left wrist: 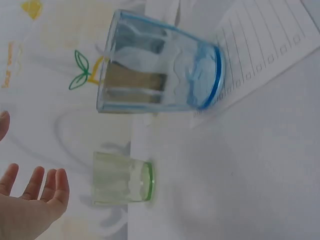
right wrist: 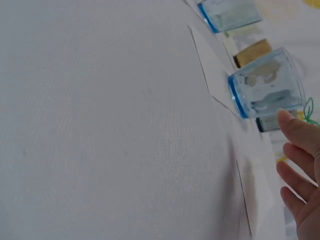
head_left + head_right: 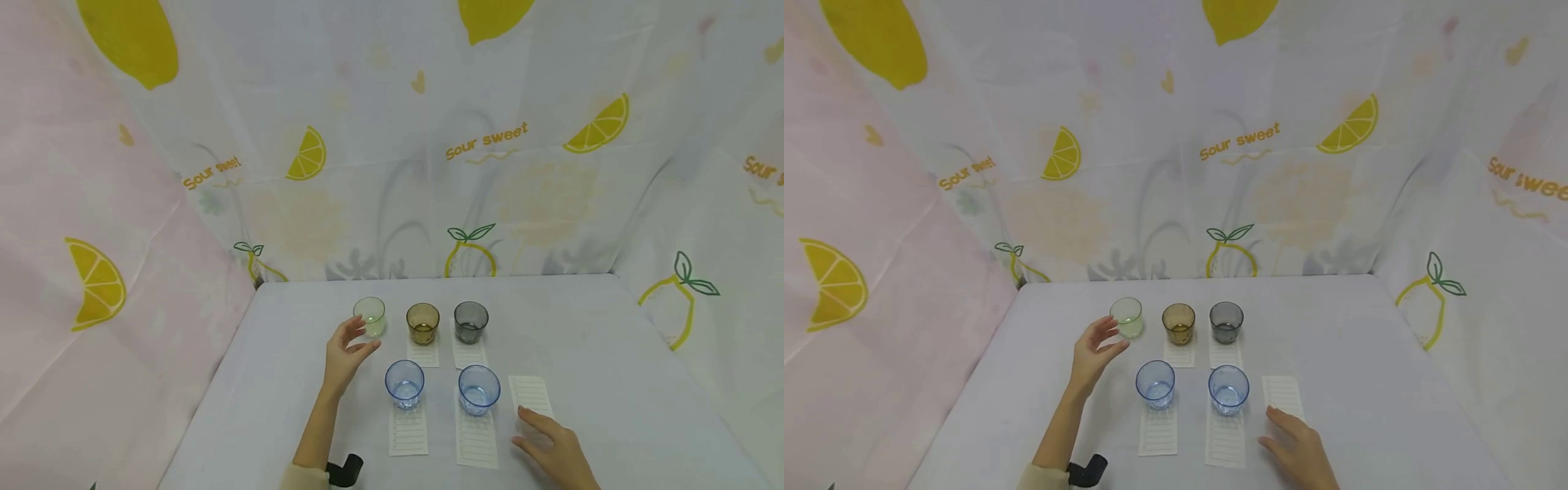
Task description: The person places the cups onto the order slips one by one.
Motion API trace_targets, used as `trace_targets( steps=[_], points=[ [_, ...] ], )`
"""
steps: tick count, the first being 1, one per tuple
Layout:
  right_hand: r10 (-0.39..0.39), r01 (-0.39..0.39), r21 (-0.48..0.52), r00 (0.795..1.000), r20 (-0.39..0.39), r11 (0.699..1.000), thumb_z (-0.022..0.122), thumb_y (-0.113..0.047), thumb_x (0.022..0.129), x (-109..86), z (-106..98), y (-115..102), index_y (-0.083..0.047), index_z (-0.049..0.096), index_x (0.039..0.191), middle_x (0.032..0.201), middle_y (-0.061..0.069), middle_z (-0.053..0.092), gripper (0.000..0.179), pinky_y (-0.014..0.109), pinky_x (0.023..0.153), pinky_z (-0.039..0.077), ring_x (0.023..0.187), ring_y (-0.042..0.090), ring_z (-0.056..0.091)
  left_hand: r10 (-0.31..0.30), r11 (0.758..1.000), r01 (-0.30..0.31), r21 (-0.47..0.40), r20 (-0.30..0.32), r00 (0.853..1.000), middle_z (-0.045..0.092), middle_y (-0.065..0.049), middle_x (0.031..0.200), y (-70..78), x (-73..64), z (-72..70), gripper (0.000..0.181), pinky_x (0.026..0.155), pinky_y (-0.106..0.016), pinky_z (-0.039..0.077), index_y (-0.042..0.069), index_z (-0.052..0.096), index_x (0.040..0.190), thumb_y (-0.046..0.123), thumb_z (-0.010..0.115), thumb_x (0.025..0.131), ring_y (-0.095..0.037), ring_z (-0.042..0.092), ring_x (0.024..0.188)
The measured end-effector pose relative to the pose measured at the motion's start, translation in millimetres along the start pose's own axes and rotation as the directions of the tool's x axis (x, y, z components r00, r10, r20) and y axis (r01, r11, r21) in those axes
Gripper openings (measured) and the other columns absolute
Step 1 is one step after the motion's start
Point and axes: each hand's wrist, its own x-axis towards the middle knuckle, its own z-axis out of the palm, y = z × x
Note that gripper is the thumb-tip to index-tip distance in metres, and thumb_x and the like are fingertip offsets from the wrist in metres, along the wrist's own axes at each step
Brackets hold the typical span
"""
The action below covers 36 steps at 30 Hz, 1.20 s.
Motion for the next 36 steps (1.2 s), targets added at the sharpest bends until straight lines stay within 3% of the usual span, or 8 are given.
trace_targets(
  steps=[5, 8, 12, 15, 21, 26, 32, 36],
  points=[
    [0.046, -0.047, -0.037, 0.999, -0.017, 0.998, 0.087, -0.004, 0.052, -2.6, -8, 7, 0.003, 0.071, 0.099, 0.096, 0.016, 0.07, 0.05, -0.005, 0.083, 0.033, 0.09, 0.014, 0.067, 0.001, 0.996, 0.003, 0.085, -0.042, 0.999, 0.051, -0.031, 0.124, 7.2, 12.2, -14.1, 0.06, 0.087, -0.055, 0.049, -0.012, 0.047, 0.127, -0.007, 0.074, 0.074, -0.044, 0.051, 0.112],
    [0.078, -0.079, -0.055, 0.997, -0.016, 0.995, 0.087, -0.006, 0.052, -4.9, -11, 12, 0.002, 0.071, 0.1, 0.098, 0.017, 0.07, 0.051, -0.005, 0.084, 0.032, 0.092, 0.013, 0.067, -0.016, 0.995, 0.023, 0.096, -0.075, 0.997, 0.05, -0.032, 0.125, 1.8, 19.8, -19.5, 0.062, 0.085, -0.046, 0.052, -0.012, 0.045, 0.128, -0.005, 0.074, 0.074, -0.044, 0.049, 0.112],
    [0.081, -0.082, -0.068, 0.996, -0.023, 0.994, 0.088, -0.009, 0.05, -8.8, -14, 18, 0.004, 0.07, 0.1, 0.099, 0.018, 0.069, 0.054, -0.005, 0.086, 0.03, 0.096, 0.005, 0.063, -0.064, 0.995, 0.07, 0.065, -0.103, 0.993, 0.048, -0.028, 0.128, -19.6, 32.4, -24.3, 0.068, 0.082, -0.031, 0.051, -0.007, 0.044, 0.132, -0.002, 0.077, 0.073, -0.043, 0.047, 0.116],
    [0.061, -0.064, -0.074, 0.997, -0.045, 0.995, 0.089, -0.009, 0.047, -11.9, -16, 23, 0.003, 0.07, 0.098, 0.098, 0.018, 0.069, 0.056, -0.005, 0.088, 0.029, 0.099, -0.001, 0.059, -0.09, 0.994, 0.095, 0.051, -0.102, 0.991, 0.047, -0.025, 0.132, -36.3, 41.2, -26.0, 0.073, 0.087, -0.035, 0.049, -0.002, 0.043, 0.136, 0.0, 0.078, 0.072, -0.041, 0.045, 0.12],
    [0.093, -0.097, -0.07, 0.994, -0.059, 0.993, 0.089, -0.013, 0.048, -18.6, -19, 31, 0.002, 0.071, 0.098, 0.098, 0.019, 0.069, 0.055, -0.005, 0.091, 0.023, 0.108, -0.017, 0.041, -0.093, 0.994, 0.097, 0.043, -0.077, 0.993, 0.042, -0.025, 0.136, -45.8, 53.6, -24.8, 0.079, 0.097, -0.056, 0.041, -0.001, 0.04, 0.138, 0.003, 0.08, 0.071, -0.043, 0.039, 0.126],
    [0.186, -0.184, -0.069, 0.982, 0.021, 0.981, 0.088, -0.017, 0.053, -24.9, -22, 33, 0.003, 0.069, 0.104, 0.102, 0.022, 0.067, 0.057, -0.006, 0.088, 0.017, 0.11, -0.029, 0.021, -0.127, 0.987, 0.132, 0.092, -0.055, 0.99, 0.035, -0.027, 0.142, -49.0, 61.4, -23.7, 0.085, 0.1, -0.059, 0.038, 0.0, 0.035, 0.142, 0.009, 0.081, 0.07, -0.044, 0.034, 0.13],
    [0.225, -0.22, -0.08, 0.972, 0.061, 0.972, 0.088, -0.02, 0.053, -28.2, -24, 33, -0.002, 0.069, 0.107, 0.107, 0.013, 0.068, 0.06, -0.006, 0.088, 0.017, 0.109, -0.03, 0.019, -0.172, 0.983, 0.172, 0.067, -0.016, 0.985, 0.028, -0.028, 0.146, -53.0, 66.1, -22.7, 0.09, 0.107, -0.059, 0.029, 0.0, 0.027, 0.145, 0.008, 0.08, 0.072, -0.044, 0.026, 0.135],
    [0.257, -0.245, -0.111, 0.96, 0.108, 0.963, 0.088, -0.024, 0.054, -27.7, -26, 32, -0.002, 0.069, 0.108, 0.109, 0.012, 0.067, 0.062, 0.03, 0.094, 0.047, 0.116, -0.018, 0.03, -0.188, 0.982, 0.187, 0.033, 0.013, 0.982, 0.026, -0.031, 0.146, -43.3, 63.9, -20.5, 0.09, 0.108, -0.059, 0.026, -0.005, 0.025, 0.144, 0.003, 0.078, 0.073, -0.046, 0.024, 0.135]
  ],
)
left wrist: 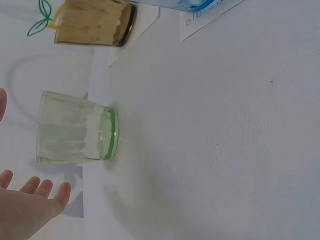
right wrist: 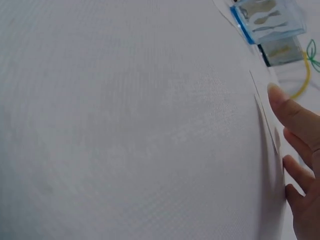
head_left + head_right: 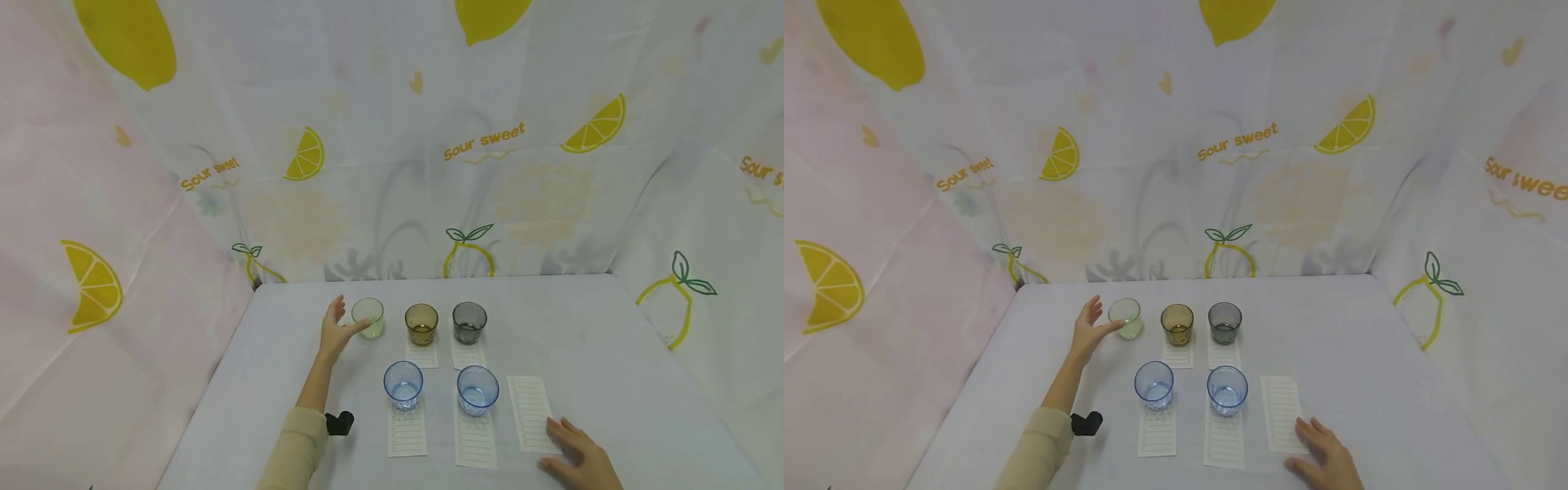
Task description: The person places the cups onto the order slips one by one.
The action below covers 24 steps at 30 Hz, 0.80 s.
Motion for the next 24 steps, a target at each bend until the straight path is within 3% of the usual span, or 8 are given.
trace_targets(
  steps=[3, 5, 8, 11, 18, 21, 22, 24],
  points=[
    [0.036, -0.036, -0.001, 0.997, 0.075, 0.999, 0.088, -0.025, 0.056, 0.0, -3, 0, 0.001, 0.067, 0.109, 0.111, 0.019, 0.065, 0.062, 0.064, 0.084, 0.042, 0.124, 0.018, 0.047, -0.002, 1.0, 0.002, 0.007, 0.002, 1.0, 0.027, -0.031, 0.145, -4.0, 1.1, 2.5, 0.089, 0.108, -0.057, 0.027, -0.005, 0.026, 0.144, 0.002, 0.078, 0.072, -0.046, 0.026, 0.134],
    [0.053, -0.054, 0.003, 0.993, 0.102, 0.999, 0.087, -0.025, 0.057, -0.3, -3, 0, 0.0, 0.068, 0.108, 0.113, 0.019, 0.064, 0.06, 0.063, 0.086, 0.043, 0.117, 0.033, 0.051, 0.001, 1.0, -0.001, 0.016, -0.002, 1.0, 0.029, -0.03, 0.145, -13.8, 5.5, 4.0, 0.09, 0.108, -0.057, 0.028, -0.004, 0.028, 0.144, 0.003, 0.079, 0.07, -0.045, 0.027, 0.134],
    [0.046, -0.049, 0.023, 0.994, 0.098, 0.999, 0.087, -0.024, 0.058, -1.5, -1, 2, -0.001, 0.07, 0.105, 0.112, 0.015, 0.065, 0.056, 0.063, 0.085, 0.042, 0.123, 0.0, 0.041, -0.005, 1.0, 0.005, 0.03, -0.009, 1.0, 0.029, -0.029, 0.146, -19.1, 7.6, 6.9, 0.09, 0.108, -0.056, 0.03, -0.002, 0.028, 0.144, 0.004, 0.08, 0.07, -0.044, 0.029, 0.134],
    [0.022, -0.023, 0.028, 0.998, 0.062, 0.999, 0.088, -0.022, 0.056, -2.7, 3, 4, -0.002, 0.071, 0.101, 0.11, 0.01, 0.067, 0.052, 0.062, 0.085, 0.041, 0.112, -0.027, 0.015, -0.004, 1.0, 0.004, 0.027, -0.006, 1.0, 0.029, -0.03, 0.146, -22.1, 9.3, 8.9, 0.091, 0.108, -0.055, 0.029, -0.003, 0.027, 0.144, 0.004, 0.08, 0.071, -0.044, 0.03, 0.134],
    [-0.007, 0.006, 0.023, 1.0, 0.029, 1.0, 0.088, -0.019, 0.055, -3.8, 5, 4, -0.002, 0.072, 0.099, 0.111, 0.003, 0.067, 0.05, 0.052, 0.086, 0.044, 0.113, -0.03, 0.012, 0.0, 1.0, 0.0, 0.029, 0.006, 1.0, 0.029, -0.031, 0.145, -24.8, 11.7, 13.1, 0.093, 0.109, -0.057, 0.026, -0.005, 0.024, 0.145, 0.004, 0.08, 0.071, -0.046, 0.027, 0.134],
    [-0.003, 0.003, 0.032, 1.0, 0.021, 0.999, 0.087, -0.018, 0.055, -4.4, 6, 4, -0.003, 0.072, 0.099, 0.113, 0.0, 0.065, 0.049, 0.02, 0.097, 0.04, 0.114, -0.03, 0.013, -0.024, 0.999, 0.023, 0.036, 0.011, 1.0, 0.03, -0.029, 0.145, -22.0, 10.4, 14.3, 0.093, 0.109, -0.057, 0.026, -0.003, 0.025, 0.145, 0.007, 0.08, 0.071, -0.045, 0.027, 0.134],
    [-0.012, 0.011, 0.037, 1.0, 0.016, 0.999, 0.087, -0.017, 0.055, -4.8, 6, 4, -0.002, 0.072, 0.099, 0.114, -0.001, 0.065, 0.048, 0.016, 0.099, 0.036, 0.115, -0.03, 0.013, -0.03, 0.999, 0.03, 0.036, 0.015, 0.999, 0.03, -0.029, 0.145, -19.8, 9.4, 14.5, 0.092, 0.109, -0.057, 0.026, -0.004, 0.026, 0.145, 0.007, 0.08, 0.071, -0.045, 0.027, 0.134],
    [-0.023, 0.022, 0.051, 1.0, 0.008, 0.998, 0.086, -0.015, 0.056, -5.5, 7, 3, -0.001, 0.072, 0.098, 0.115, 0.0, 0.064, 0.047, -0.001, 0.095, 0.019, 0.116, -0.03, 0.013, -0.035, 0.999, 0.035, 0.032, 0.019, 0.999, 0.03, -0.03, 0.145, -12.3, 5.6, 15.0, 0.091, 0.108, -0.059, 0.025, -0.005, 0.026, 0.144, 0.006, 0.079, 0.071, -0.047, 0.026, 0.134]
  ],
)
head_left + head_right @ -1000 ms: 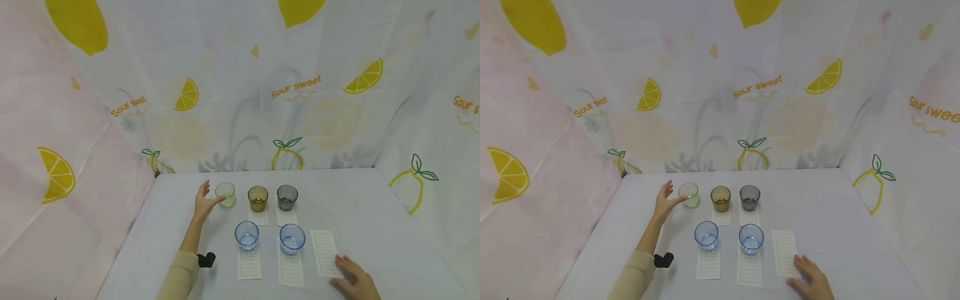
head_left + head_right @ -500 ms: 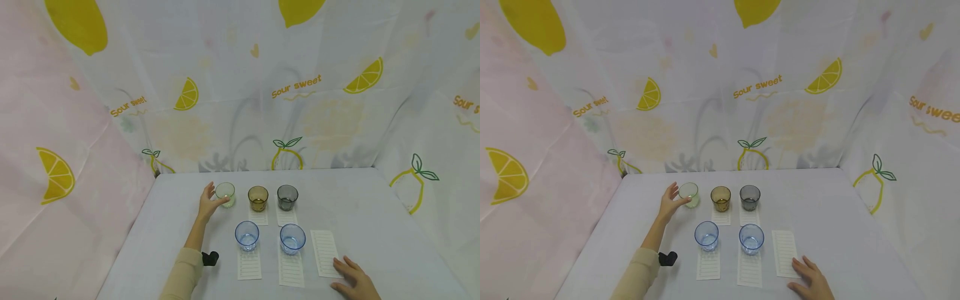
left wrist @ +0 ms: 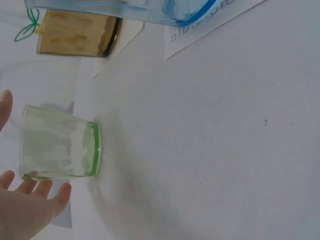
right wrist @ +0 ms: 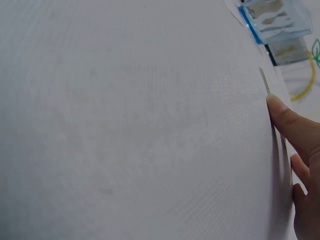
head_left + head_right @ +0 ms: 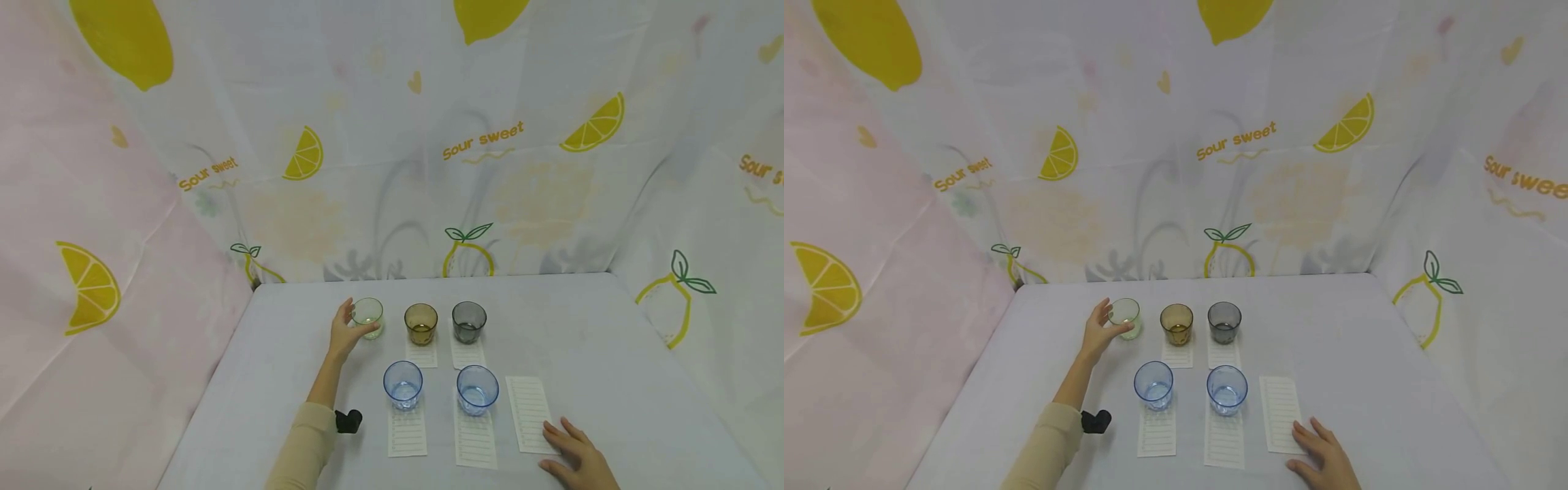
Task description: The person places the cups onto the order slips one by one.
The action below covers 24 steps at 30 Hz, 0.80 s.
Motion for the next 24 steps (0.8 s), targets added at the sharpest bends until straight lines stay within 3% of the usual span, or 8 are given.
trace_targets(
  steps=[2, 5, 8, 10, 15, 17, 21, 24],
  points=[
    [-0.017, 0.017, -0.001, 1.0, -0.01, 1.0, 0.086, -0.014, 0.056, -0.4, 1, 0, 0.0, 0.072, 0.097, 0.116, 0.002, 0.064, 0.045, -0.007, 0.09, 0.009, 0.117, -0.03, 0.013, 0.007, 1.0, -0.007, -0.005, 0.004, 1.0, 0.03, -0.033, 0.143, 8.0, -4.7, 0.4, 0.089, 0.108, -0.06, 0.025, -0.008, 0.026, 0.143, 0.003, 0.078, 0.072, -0.049, 0.025, 0.133],
    [-0.042, 0.042, -0.02, 0.999, -0.02, 0.999, 0.086, -0.012, 0.056, -0.4, 2, 0, 0.002, 0.072, 0.095, 0.113, 0.009, 0.064, 0.043, -0.007, 0.09, 0.007, 0.117, -0.029, 0.012, 0.03, 0.999, -0.03, 0.012, 0.005, 1.0, 0.031, -0.036, 0.141, 18.7, -12.3, 1.7, 0.086, 0.107, -0.063, 0.025, -0.012, 0.025, 0.141, 0.0, 0.075, 0.073, -0.051, 0.026, 0.132],
    [-0.05, 0.05, -0.041, 0.999, -0.019, 0.998, 0.085, -0.012, 0.057, -0.2, 2, 1, 0.002, 0.071, 0.094, 0.111, 0.013, 0.063, 0.042, -0.006, 0.09, 0.006, 0.117, -0.029, 0.011, 0.037, 0.999, -0.037, 0.025, 0.006, 0.999, 0.032, -0.035, 0.141, 20.4, -14.2, 2.3, 0.085, 0.107, -0.063, 0.025, -0.012, 0.025, 0.141, 0.0, 0.074, 0.073, -0.051, 0.026, 0.132],
    [-0.06, 0.059, -0.056, 0.998, -0.025, 0.997, 0.085, -0.011, 0.057, 0.0, 2, 2, 0.003, 0.071, 0.093, 0.108, 0.015, 0.064, 0.041, -0.003, 0.096, 0.011, 0.117, -0.028, 0.011, 0.043, 0.999, -0.043, 0.032, 0.005, 0.999, 0.032, -0.036, 0.14, 18.4, -12.6, 2.4, 0.085, 0.106, -0.063, 0.025, -0.013, 0.025, 0.141, 0.0, 0.074, 0.073, -0.052, 0.026, 0.131],
    [-0.108, 0.102, -0.075, 0.992, -0.07, 0.992, 0.085, -0.007, 0.054, 1.3, 3, 5, 0.003, 0.072, 0.091, 0.106, 0.011, 0.066, 0.041, -0.002, 0.096, 0.016, 0.118, -0.026, 0.015, 0.029, 0.999, -0.029, 0.019, -0.012, 1.0, 0.032, -0.034, 0.142, -2.6, -0.3, 2.3, 0.089, 0.107, -0.061, 0.025, -0.01, 0.026, 0.142, 0.003, 0.078, 0.072, -0.049, 0.026, 0.133],
    [-0.132, 0.126, -0.066, 0.987, -0.092, 0.99, 0.085, -0.004, 0.052, 1.7, 4, 7, 0.003, 0.072, 0.09, 0.108, 0.006, 0.066, 0.041, -0.006, 0.093, 0.012, 0.118, -0.026, 0.017, 0.017, 1.0, -0.017, 0.019, -0.025, 1.0, 0.033, -0.031, 0.143, -10.9, 3.7, 2.9, 0.089, 0.109, -0.059, 0.024, -0.007, 0.027, 0.143, 0.005, 0.079, 0.072, -0.046, 0.027, 0.134],
    [-0.156, 0.149, -0.07, 0.981, -0.118, 0.986, 0.085, -0.002, 0.051, 2.1, 5, 9, 0.003, 0.072, 0.088, 0.111, -0.006, 0.064, 0.039, -0.006, 0.094, 0.012, 0.119, -0.025, 0.018, 0.017, 0.999, -0.016, 0.04, -0.045, 0.999, 0.035, -0.028, 0.143, -15.7, 5.5, 4.4, 0.088, 0.11, -0.056, 0.025, -0.005, 0.029, 0.142, 0.008, 0.08, 0.071, -0.043, 0.028, 0.135],
    [-0.145, 0.133, -0.096, 0.981, -0.133, 0.987, 0.085, -0.002, 0.051, 2.7, 4, 9, 0.001, 0.073, 0.087, 0.107, -0.005, 0.067, 0.039, -0.005, 0.094, 0.013, 0.117, -0.023, 0.024, 0.02, 0.999, -0.018, 0.042, -0.046, 0.999, 0.035, -0.027, 0.144, -16.4, 5.5, 5.1, 0.088, 0.11, -0.056, 0.024, -0.005, 0.029, 0.142, 0.009, 0.08, 0.072, -0.042, 0.028, 0.135]
  ],
)
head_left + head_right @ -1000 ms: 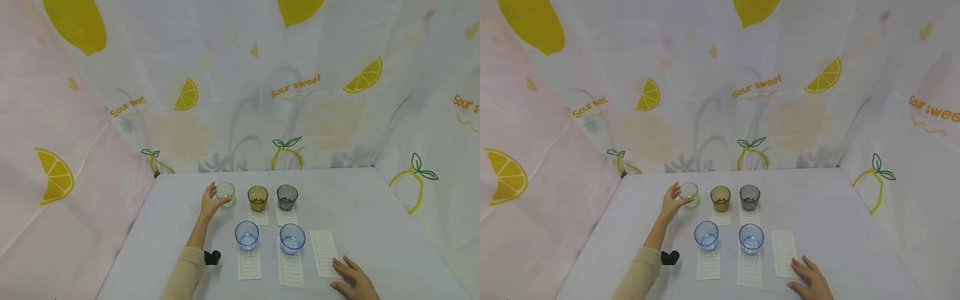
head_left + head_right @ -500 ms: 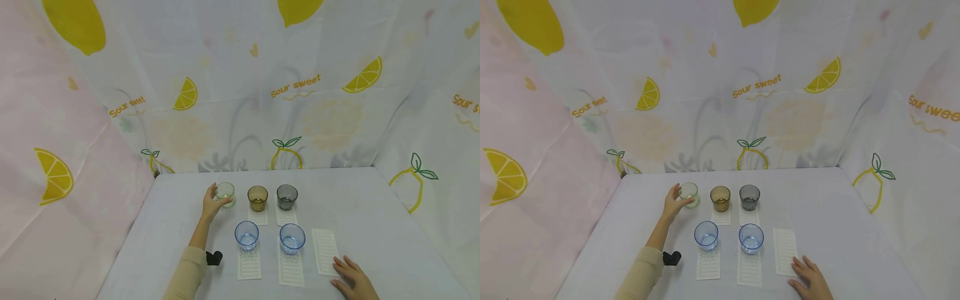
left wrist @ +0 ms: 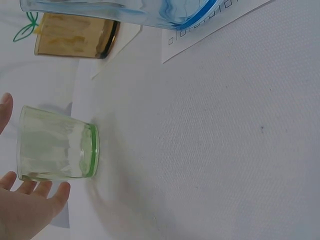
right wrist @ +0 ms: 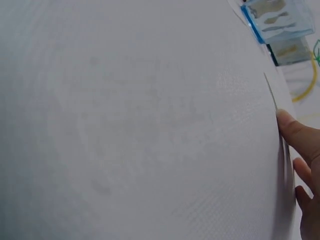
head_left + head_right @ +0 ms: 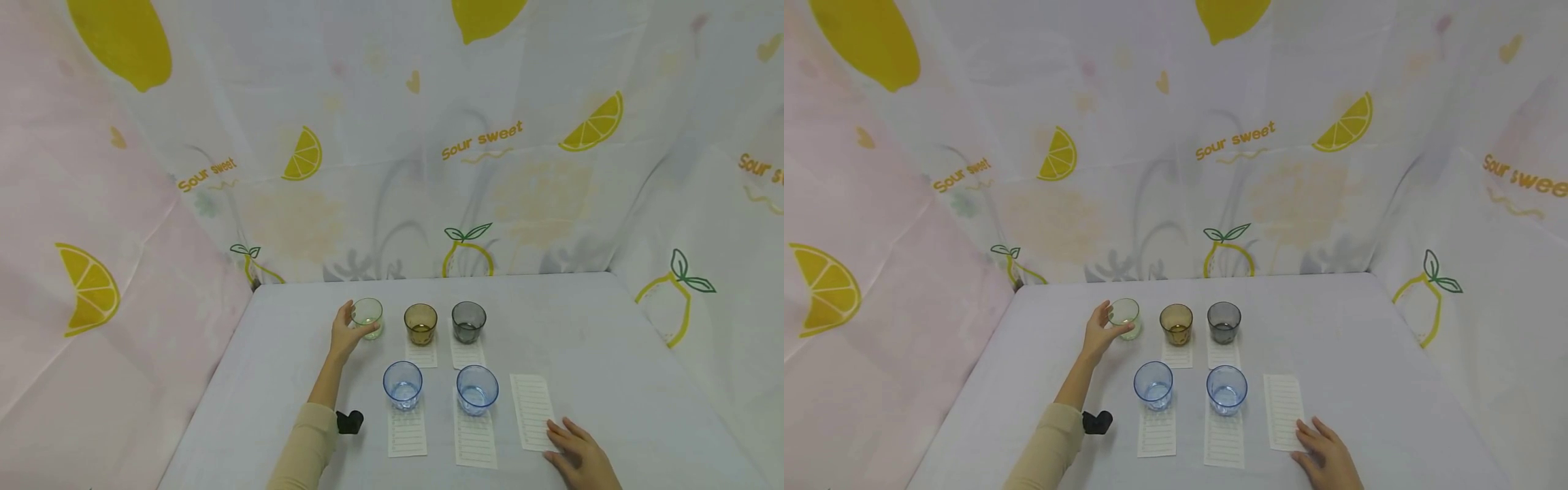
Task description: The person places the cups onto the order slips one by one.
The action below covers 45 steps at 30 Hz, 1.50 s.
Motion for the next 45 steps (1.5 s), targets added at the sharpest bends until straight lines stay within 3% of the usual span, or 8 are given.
trace_targets(
  steps=[2, 5, 9, 15, 22, 29, 37, 45],
  points=[
    [0.026, -0.026, -0.03, 1.0, -0.001, 0.999, 0.086, -0.003, 0.051, 1.2, -1, -1, -0.001, 0.074, 0.087, 0.102, -0.001, 0.071, 0.038, -0.004, 0.093, 0.021, 0.114, -0.016, 0.038, -0.004, 1.0, 0.004, 0.001, 0.004, 1.0, 0.034, -0.027, 0.144, 0.3, -0.2, -0.1, 0.088, 0.111, -0.055, 0.024, -0.005, 0.029, 0.142, 0.009, 0.08, 0.072, -0.042, 0.028, 0.135],
    [0.071, -0.07, -0.067, 0.997, 0.015, 0.995, 0.086, -0.005, 0.052, 3.1, -3, -4, -0.003, 0.074, 0.087, 0.095, 0.006, 0.072, 0.037, 0.018, 0.089, 0.047, 0.106, 0.001, 0.053, -0.016, 1.0, 0.016, -0.017, 0.013, 1.0, 0.033, -0.028, 0.144, 3.5, -1.5, -1.3, 0.088, 0.111, -0.056, 0.022, -0.006, 0.028, 0.142, 0.007, 0.08, 0.072, -0.042, 0.026, 0.136],
    [0.114, -0.11, -0.082, 0.992, 0.051, 0.991, 0.087, -0.01, 0.054, 5.0, -6, -6, -0.004, 0.074, 0.088, 0.096, 0.008, 0.072, 0.037, 0.051, 0.079, 0.049, 0.106, -0.011, 0.045, -0.02, 1.0, 0.021, -0.018, 0.027, 0.999, 0.032, -0.032, 0.143, 21.1, -9.9, -3.3, 0.086, 0.11, -0.058, 0.022, -0.011, 0.027, 0.141, 0.003, 0.078, 0.073, -0.046, 0.025, 0.135],
    [0.039, -0.039, -0.06, 0.999, 0.006, 0.997, 0.085, -0.007, 0.054, 5.5, -4, -3, 0.0, 0.073, 0.088, 0.105, 0.015, 0.066, 0.037, 0.033, 0.091, 0.045, 0.11, 0.002, 0.049, -0.027, 1.0, 0.027, -0.013, 0.036, 0.999, 0.031, -0.034, 0.143, 38.3, -20.7, -3.4, 0.082, 0.11, -0.058, 0.023, -0.012, 0.026, 0.141, 0.001, 0.074, 0.076, -0.048, 0.024, 0.134],
    [0.025, -0.023, -0.048, 0.999, 0.025, 0.999, 0.084, -0.003, 0.056, 5.4, 0, 1, 0.005, 0.071, 0.089, 0.102, 0.019, 0.065, 0.036, 0.063, 0.075, 0.044, 0.096, 0.044, 0.054, -0.042, 0.998, 0.043, -0.035, 0.041, 0.998, 0.03, -0.032, 0.144, 18.2, -7.3, -2.8, 0.086, 0.11, -0.058, 0.022, -0.01, 0.025, 0.142, 0.003, 0.076, 0.074, -0.048, 0.023, 0.135],
    [0.028, -0.028, -0.018, 0.999, 0.037, 0.999, 0.083, -0.002, 0.057, 6.4, -1, 1, 0.006, 0.071, 0.088, 0.101, 0.018, 0.065, 0.034, 0.065, 0.075, 0.044, 0.097, 0.047, 0.053, -0.04, 0.999, 0.041, -0.014, 0.025, 0.999, 0.03, -0.028, 0.146, 0.9, 0.2, 0.1, 0.088, 0.112, -0.053, 0.023, -0.006, 0.026, 0.143, 0.01, 0.079, 0.074, -0.043, 0.023, 0.137],
    [0.076, -0.071, -0.058, 0.993, 0.086, 0.996, 0.085, -0.01, 0.057, 9.5, -5, 0, 0.0, 0.073, 0.09, 0.103, 0.014, 0.067, 0.036, 0.057, 0.082, 0.042, 0.109, 0.036, 0.052, -0.047, 0.999, 0.047, -0.014, 0.019, 0.999, 0.027, -0.029, 0.147, -0.4, 1.5, 1.0, 0.089, 0.113, -0.049, 0.024, -0.009, 0.025, 0.142, 0.01, 0.079, 0.073, -0.042, 0.023, 0.138],
    [0.178, -0.173, -0.046, 0.976, 0.126, 0.984, 0.084, -0.015, 0.062, 8.7, -7, 0, -0.001, 0.072, 0.098, 0.109, 0.012, 0.065, 0.04, 0.056, 0.085, 0.042, 0.12, -0.013, 0.029, -0.056, 0.998, 0.057, -0.034, 0.019, 0.998, 0.026, -0.03, 0.147, -2.5, 4.5, 3.8, 0.089, 0.114, -0.045, 0.023, -0.01, 0.024, 0.142, 0.009, 0.078, 0.074, -0.041, 0.022, 0.138]
  ],
)
